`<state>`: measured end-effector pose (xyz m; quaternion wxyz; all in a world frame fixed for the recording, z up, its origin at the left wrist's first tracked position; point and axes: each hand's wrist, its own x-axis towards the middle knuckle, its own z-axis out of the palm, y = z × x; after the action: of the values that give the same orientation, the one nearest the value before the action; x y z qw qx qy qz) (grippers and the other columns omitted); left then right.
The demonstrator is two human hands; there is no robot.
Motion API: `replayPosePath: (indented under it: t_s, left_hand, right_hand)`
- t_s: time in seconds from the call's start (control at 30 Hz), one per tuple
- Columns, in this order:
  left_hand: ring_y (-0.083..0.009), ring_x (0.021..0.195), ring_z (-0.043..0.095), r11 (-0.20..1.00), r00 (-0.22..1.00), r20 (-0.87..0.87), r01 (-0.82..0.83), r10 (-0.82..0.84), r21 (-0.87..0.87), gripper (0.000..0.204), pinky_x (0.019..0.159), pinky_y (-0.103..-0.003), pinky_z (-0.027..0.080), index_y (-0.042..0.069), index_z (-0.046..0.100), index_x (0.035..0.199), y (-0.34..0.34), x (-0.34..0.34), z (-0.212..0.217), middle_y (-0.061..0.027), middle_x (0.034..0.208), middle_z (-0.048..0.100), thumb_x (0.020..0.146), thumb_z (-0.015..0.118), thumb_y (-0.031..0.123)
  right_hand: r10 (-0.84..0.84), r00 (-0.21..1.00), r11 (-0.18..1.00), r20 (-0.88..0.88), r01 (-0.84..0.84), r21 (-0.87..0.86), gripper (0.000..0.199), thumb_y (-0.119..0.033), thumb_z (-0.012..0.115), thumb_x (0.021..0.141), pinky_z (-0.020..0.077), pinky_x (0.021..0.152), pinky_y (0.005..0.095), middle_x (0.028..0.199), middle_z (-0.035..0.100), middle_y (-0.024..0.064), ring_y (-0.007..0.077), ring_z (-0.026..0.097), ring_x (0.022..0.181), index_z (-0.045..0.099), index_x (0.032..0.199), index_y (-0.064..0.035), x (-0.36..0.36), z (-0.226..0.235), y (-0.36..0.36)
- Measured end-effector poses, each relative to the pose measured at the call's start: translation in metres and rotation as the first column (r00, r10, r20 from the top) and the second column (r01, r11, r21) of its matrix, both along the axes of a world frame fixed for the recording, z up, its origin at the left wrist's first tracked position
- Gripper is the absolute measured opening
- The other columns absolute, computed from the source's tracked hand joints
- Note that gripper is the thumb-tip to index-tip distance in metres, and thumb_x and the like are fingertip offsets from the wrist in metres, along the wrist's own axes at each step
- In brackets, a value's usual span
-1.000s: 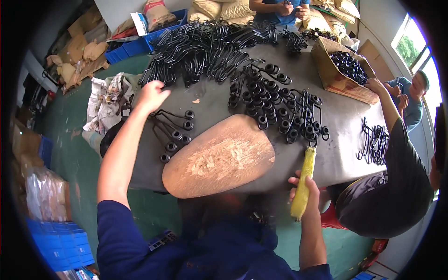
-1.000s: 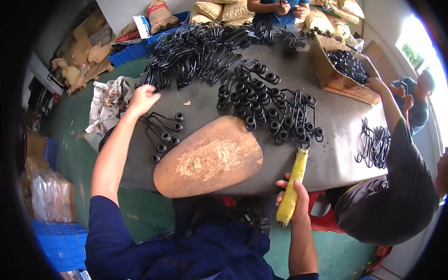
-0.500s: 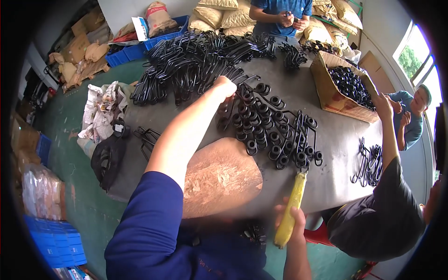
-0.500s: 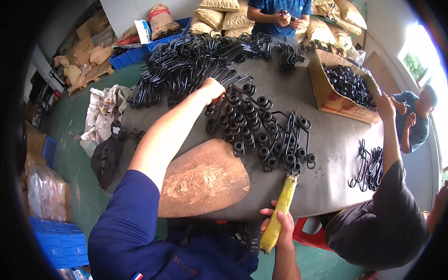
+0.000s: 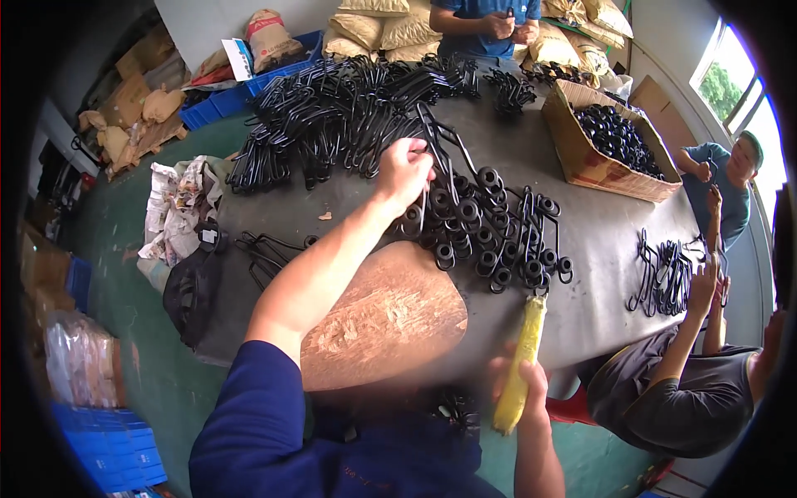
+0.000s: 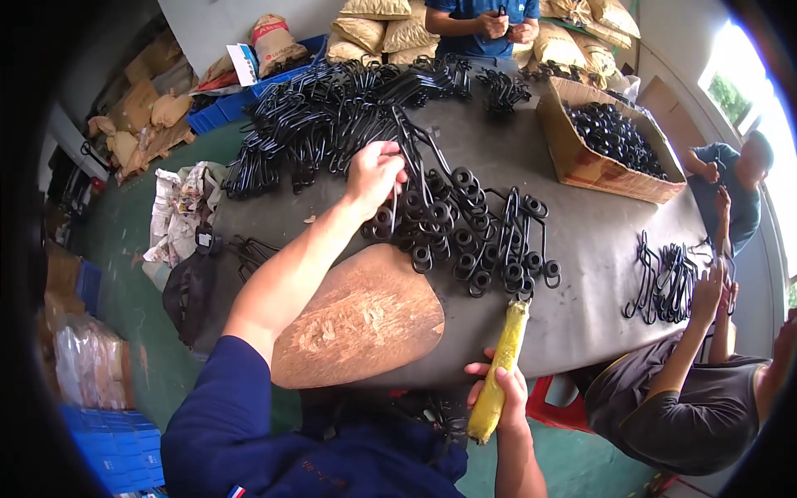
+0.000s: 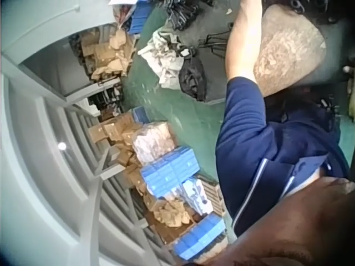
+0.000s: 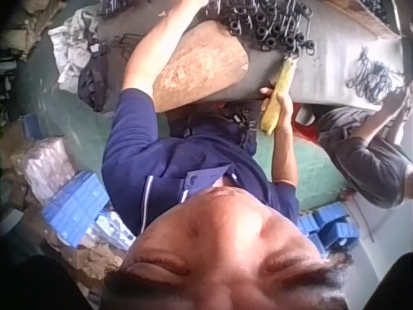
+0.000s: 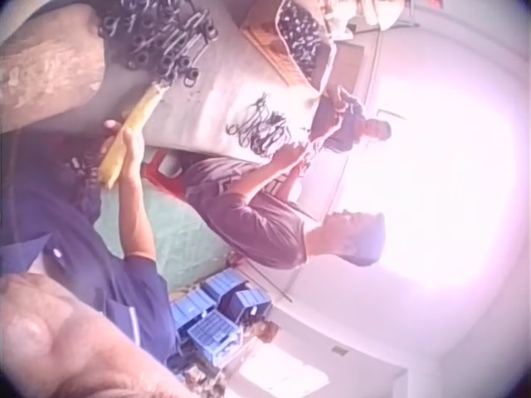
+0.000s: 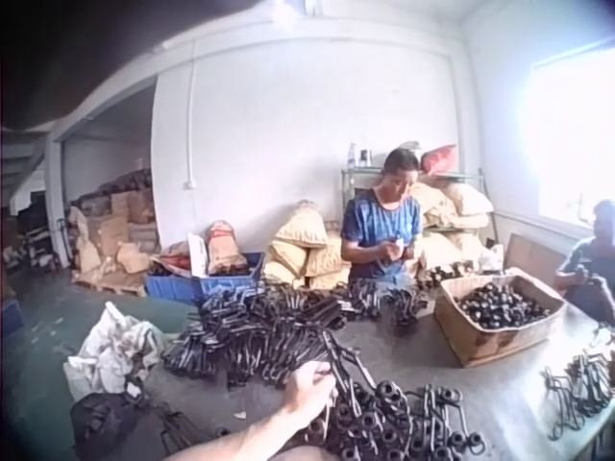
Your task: Assembling black metal wire components by tapping them onto a wooden form using a yellow mallet at a workshop table.
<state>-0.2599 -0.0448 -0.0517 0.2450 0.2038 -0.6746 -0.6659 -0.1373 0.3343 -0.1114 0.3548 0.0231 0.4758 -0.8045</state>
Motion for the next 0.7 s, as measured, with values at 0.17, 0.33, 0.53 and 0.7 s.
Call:
replayPosePath:
  t_s: [0.17,0.33,0.53,0.7]
  left_hand:
    - [-0.015,0.062,0.063,0.877,0.978,-0.206,-0.062,-0.043,-0.476,0.055,0.053,-0.026,0.051,-0.004,0.036,0.136,0.015,0.016,-0.008,-0.0095,0.074,0.063,0.085,0.056,0.003]
    - [-0.0127,0.075,0.061,0.99,0.927,-0.349,0.118,-0.136,-0.071,0.063,0.061,-0.024,0.051,-0.002,0.034,0.141,0.039,0.018,0.011,-0.0121,0.107,0.06,0.083,0.059,0.005]
    - [-0.0094,0.068,0.061,0.971,0.957,-0.209,0.222,-0.2,0.091,0.061,0.051,-0.021,0.047,0.004,0.041,0.138,0.042,0.008,0.033,-0.0052,0.088,0.064,0.088,0.068,0.025]
    - [-0.005,0.054,0.052,0.955,0.984,-0.028,0.165,-0.177,-0.247,0.035,0.044,-0.023,0.043,0.006,0.064,0.106,0.037,-0.007,0.047,0.0015,0.066,0.059,0.087,0.071,0.034]
  right_hand:
    - [0.014,1.0,1.0,-0.003,-0.014,-0.001,0.05,-0.026,0.05,0.092,0.0526,0.048,0.0356,0.103,0.063,0.0242,0.026,0.061,0.054,0.036,0.131,0.0025,0.001,0.0,-0.003]
    - [0.002,1.0,1.0,0.002,-0.002,-0.001,0.051,-0.025,0.051,0.092,0.0527,0.048,0.0354,0.104,0.063,0.0239,0.0261,0.061,0.054,0.036,0.131,0.0022,0.002,-0.002,-0.001]
    - [0.016,1.0,1.0,-0.017,-0.016,-0.017,0.051,-0.026,0.052,0.092,0.053,0.049,0.0355,0.104,0.063,0.0236,0.0264,0.062,0.055,0.036,0.132,0.0023,0.003,-0.004,0.0]
    - [0.041,0.999,0.999,-0.034,-0.043,-0.033,0.051,-0.027,0.053,0.092,0.0529,0.049,0.036,0.104,0.063,0.0228,0.027,0.062,0.055,0.037,0.131,0.0017,0.001,-0.007,0.002]
